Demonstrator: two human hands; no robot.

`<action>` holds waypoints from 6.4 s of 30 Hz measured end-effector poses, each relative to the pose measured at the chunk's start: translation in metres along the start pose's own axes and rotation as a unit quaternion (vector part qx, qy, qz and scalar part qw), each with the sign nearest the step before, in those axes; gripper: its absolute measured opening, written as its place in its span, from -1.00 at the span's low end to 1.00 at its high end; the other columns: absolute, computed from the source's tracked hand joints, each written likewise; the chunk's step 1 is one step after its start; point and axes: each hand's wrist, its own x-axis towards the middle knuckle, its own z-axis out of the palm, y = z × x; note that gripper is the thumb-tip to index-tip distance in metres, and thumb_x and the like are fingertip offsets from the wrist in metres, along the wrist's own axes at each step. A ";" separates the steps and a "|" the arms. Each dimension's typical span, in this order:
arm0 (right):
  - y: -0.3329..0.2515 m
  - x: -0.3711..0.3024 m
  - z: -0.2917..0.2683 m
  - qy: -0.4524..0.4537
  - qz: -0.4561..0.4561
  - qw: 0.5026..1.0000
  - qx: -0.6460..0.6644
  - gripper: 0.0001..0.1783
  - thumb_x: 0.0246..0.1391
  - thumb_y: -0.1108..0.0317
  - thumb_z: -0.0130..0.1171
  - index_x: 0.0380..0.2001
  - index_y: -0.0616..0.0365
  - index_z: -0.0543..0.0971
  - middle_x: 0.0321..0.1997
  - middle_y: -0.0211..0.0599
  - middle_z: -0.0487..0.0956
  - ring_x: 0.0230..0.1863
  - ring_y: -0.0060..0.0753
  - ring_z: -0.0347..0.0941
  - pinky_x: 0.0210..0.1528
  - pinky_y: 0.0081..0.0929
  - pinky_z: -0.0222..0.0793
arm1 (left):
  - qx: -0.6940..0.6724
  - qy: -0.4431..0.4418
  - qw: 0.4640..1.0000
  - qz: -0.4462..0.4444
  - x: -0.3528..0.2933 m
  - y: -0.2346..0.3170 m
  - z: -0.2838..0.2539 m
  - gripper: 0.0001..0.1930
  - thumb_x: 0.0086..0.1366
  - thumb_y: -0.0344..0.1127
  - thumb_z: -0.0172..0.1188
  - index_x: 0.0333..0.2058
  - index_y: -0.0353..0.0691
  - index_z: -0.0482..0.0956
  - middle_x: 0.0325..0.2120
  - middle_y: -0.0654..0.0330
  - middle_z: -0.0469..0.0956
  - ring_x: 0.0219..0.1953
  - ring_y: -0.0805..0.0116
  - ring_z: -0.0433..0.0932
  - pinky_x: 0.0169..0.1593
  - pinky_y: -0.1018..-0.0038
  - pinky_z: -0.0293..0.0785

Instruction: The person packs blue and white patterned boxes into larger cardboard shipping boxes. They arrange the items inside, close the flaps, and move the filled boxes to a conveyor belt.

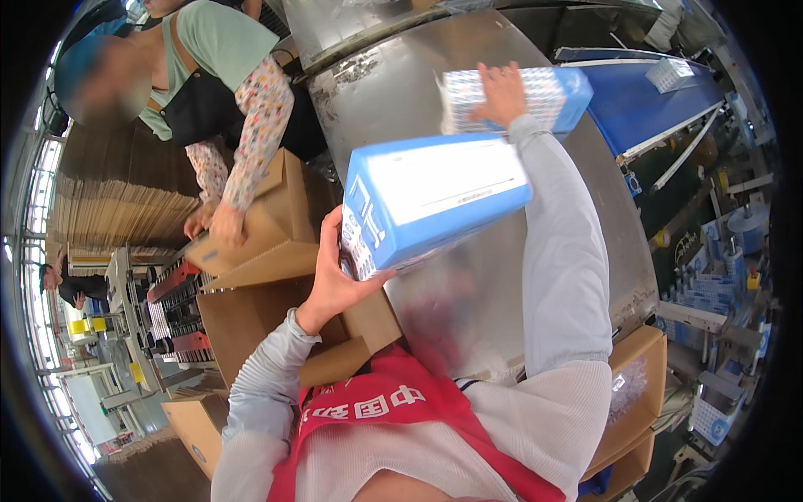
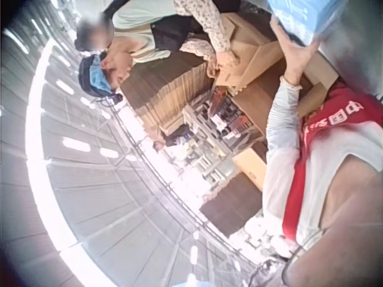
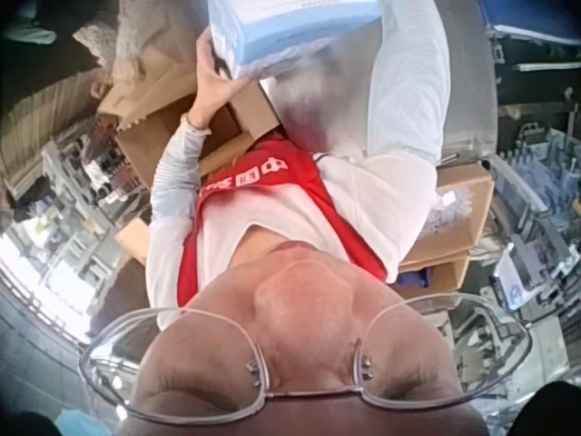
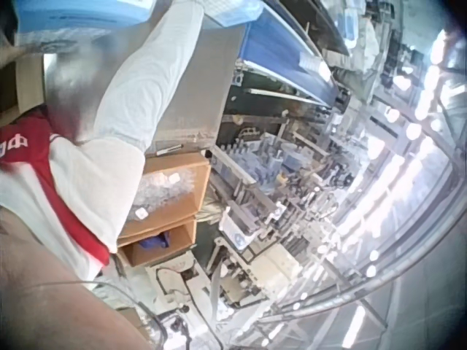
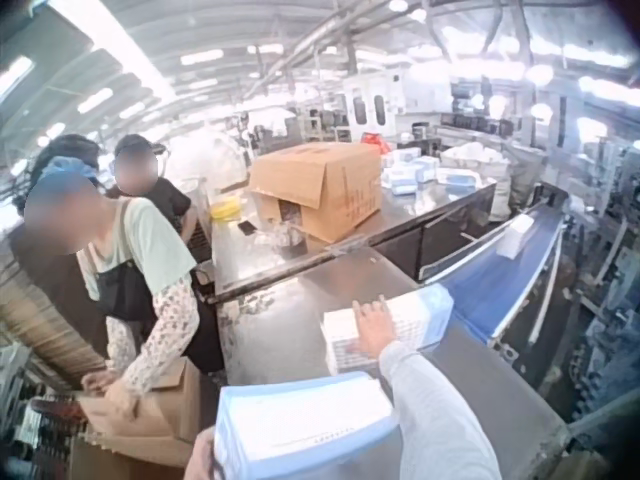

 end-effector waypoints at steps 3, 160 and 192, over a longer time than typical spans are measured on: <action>-0.044 -0.022 -0.013 0.167 -0.188 0.967 0.044 0.34 -0.46 -0.21 0.51 0.43 -0.13 0.08 0.25 -0.02 0.37 0.28 0.12 0.29 0.44 0.04 -0.12 | 0.016 -0.013 1.000 -0.010 -0.040 0.021 -0.032 0.07 -0.12 -0.41 0.55 0.30 -0.32 0.01 0.15 0.09 0.24 0.22 0.30 0.27 0.28 0.39 0.18; -0.134 -0.765 -0.028 0.036 0.729 0.567 0.383 -0.09 0.24 -0.24 0.01 0.27 0.45 0.28 0.34 0.16 0.32 0.33 0.00 0.27 0.32 -0.17 0.20 | 0.555 -0.297 0.740 -0.238 -0.298 -0.300 -0.191 0.20 -0.12 0.33 0.38 0.30 -0.37 0.04 0.27 -0.15 0.08 0.36 -0.18 0.00 0.22 -0.20 0.16; -0.025 -0.678 -0.035 0.201 0.718 0.664 -0.049 -0.67 0.26 0.46 0.06 0.06 0.31 0.47 0.15 0.09 0.45 0.19 0.03 0.35 0.27 -0.06 0.22 | 0.047 -0.236 0.957 -0.162 -0.122 -0.098 -0.036 -0.63 0.27 -0.32 0.31 -0.01 -0.32 0.50 -0.21 0.15 0.62 -0.12 0.38 0.60 -0.02 0.46 0.50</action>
